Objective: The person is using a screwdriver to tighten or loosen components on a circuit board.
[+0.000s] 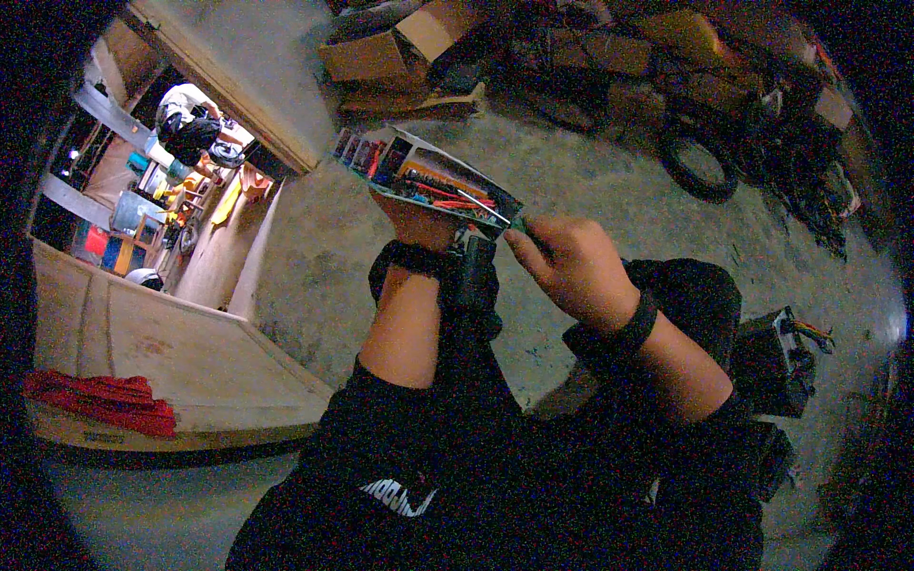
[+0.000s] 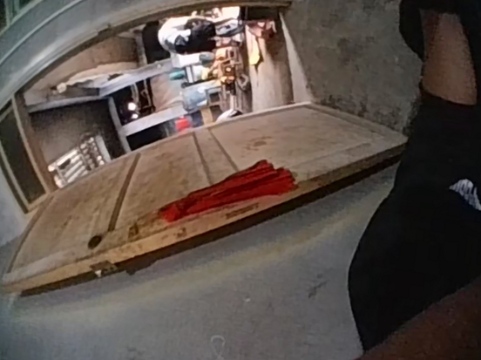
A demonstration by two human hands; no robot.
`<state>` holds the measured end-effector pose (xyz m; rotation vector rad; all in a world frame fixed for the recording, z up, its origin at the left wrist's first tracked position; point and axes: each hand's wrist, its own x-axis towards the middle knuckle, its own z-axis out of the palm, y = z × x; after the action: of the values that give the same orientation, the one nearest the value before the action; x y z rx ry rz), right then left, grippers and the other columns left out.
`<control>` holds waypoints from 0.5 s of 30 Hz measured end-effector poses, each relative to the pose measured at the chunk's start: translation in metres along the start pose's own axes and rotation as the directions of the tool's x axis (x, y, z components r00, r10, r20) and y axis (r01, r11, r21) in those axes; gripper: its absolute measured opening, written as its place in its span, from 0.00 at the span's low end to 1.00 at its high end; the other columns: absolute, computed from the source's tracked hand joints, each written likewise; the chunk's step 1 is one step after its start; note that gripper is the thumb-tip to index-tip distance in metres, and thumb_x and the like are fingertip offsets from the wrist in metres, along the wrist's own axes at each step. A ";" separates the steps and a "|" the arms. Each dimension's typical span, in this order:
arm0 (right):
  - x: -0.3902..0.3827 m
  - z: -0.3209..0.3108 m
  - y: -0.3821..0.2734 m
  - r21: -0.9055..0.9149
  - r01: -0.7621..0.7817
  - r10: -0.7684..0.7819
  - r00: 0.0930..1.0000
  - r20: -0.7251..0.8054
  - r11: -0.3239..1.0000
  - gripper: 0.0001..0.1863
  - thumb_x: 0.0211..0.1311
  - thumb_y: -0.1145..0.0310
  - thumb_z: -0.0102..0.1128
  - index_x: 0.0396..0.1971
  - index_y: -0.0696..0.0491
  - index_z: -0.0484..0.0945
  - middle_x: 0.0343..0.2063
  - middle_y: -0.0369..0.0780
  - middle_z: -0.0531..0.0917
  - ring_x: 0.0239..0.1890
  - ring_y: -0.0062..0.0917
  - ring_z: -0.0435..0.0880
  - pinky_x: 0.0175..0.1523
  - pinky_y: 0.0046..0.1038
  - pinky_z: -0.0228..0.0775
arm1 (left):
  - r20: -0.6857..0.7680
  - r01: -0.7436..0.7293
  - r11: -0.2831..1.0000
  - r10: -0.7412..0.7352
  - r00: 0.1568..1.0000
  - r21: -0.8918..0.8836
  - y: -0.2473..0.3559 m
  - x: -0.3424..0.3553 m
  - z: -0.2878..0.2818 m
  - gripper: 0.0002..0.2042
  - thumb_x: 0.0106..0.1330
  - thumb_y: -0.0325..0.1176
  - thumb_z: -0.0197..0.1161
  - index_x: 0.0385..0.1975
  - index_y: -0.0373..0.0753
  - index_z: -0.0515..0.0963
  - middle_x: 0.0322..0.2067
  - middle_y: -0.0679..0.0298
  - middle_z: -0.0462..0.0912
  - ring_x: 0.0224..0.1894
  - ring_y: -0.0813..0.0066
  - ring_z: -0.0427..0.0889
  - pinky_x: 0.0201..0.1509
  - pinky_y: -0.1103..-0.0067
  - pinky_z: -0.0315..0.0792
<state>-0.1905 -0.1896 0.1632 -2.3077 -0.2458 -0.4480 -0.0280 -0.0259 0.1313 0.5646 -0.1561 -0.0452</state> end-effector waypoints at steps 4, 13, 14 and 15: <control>0.002 -0.012 -0.011 0.279 -0.305 0.244 0.941 0.234 0.911 0.22 0.73 0.53 0.58 0.30 0.59 0.82 0.17 0.37 0.77 0.16 0.26 0.72 0.23 0.34 0.63 | 0.043 0.046 0.989 -0.040 0.998 -0.141 -0.001 0.004 -0.007 0.15 0.76 0.50 0.44 0.31 0.50 0.71 0.31 0.67 0.79 0.32 0.70 0.81 0.36 0.71 0.78; 0.015 -0.046 -0.024 0.494 -0.735 0.396 0.672 0.627 0.465 0.20 0.75 0.55 0.56 0.43 0.60 0.84 0.21 0.28 0.73 0.17 0.08 0.61 0.20 0.17 0.51 | 0.017 -0.014 0.995 0.015 1.000 -0.096 -0.015 0.014 -0.026 0.10 0.77 0.44 0.48 0.34 0.49 0.70 0.29 0.70 0.75 0.33 0.75 0.79 0.38 0.75 0.77; 0.013 -0.044 -0.023 0.484 -0.722 0.413 0.685 0.600 0.495 0.20 0.75 0.55 0.56 0.41 0.59 0.84 0.21 0.28 0.74 0.17 0.08 0.62 0.20 0.17 0.51 | -0.046 -0.019 1.000 0.018 0.999 -0.021 -0.014 0.014 -0.025 0.09 0.77 0.42 0.48 0.35 0.48 0.70 0.29 0.70 0.75 0.33 0.76 0.79 0.38 0.75 0.78; 0.012 -0.041 -0.022 0.474 -0.708 0.430 0.699 0.571 0.523 0.19 0.75 0.56 0.56 0.40 0.59 0.84 0.21 0.28 0.74 0.17 0.09 0.62 0.21 0.18 0.51 | 0.033 -0.098 0.995 0.098 0.995 -0.011 -0.013 0.014 -0.022 0.08 0.77 0.41 0.48 0.35 0.47 0.69 0.29 0.70 0.75 0.33 0.76 0.80 0.37 0.76 0.78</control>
<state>-0.1966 -0.2034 0.2089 -1.5691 0.1884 0.4231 -0.0107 -0.0261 0.1078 0.5469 -0.2162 0.0397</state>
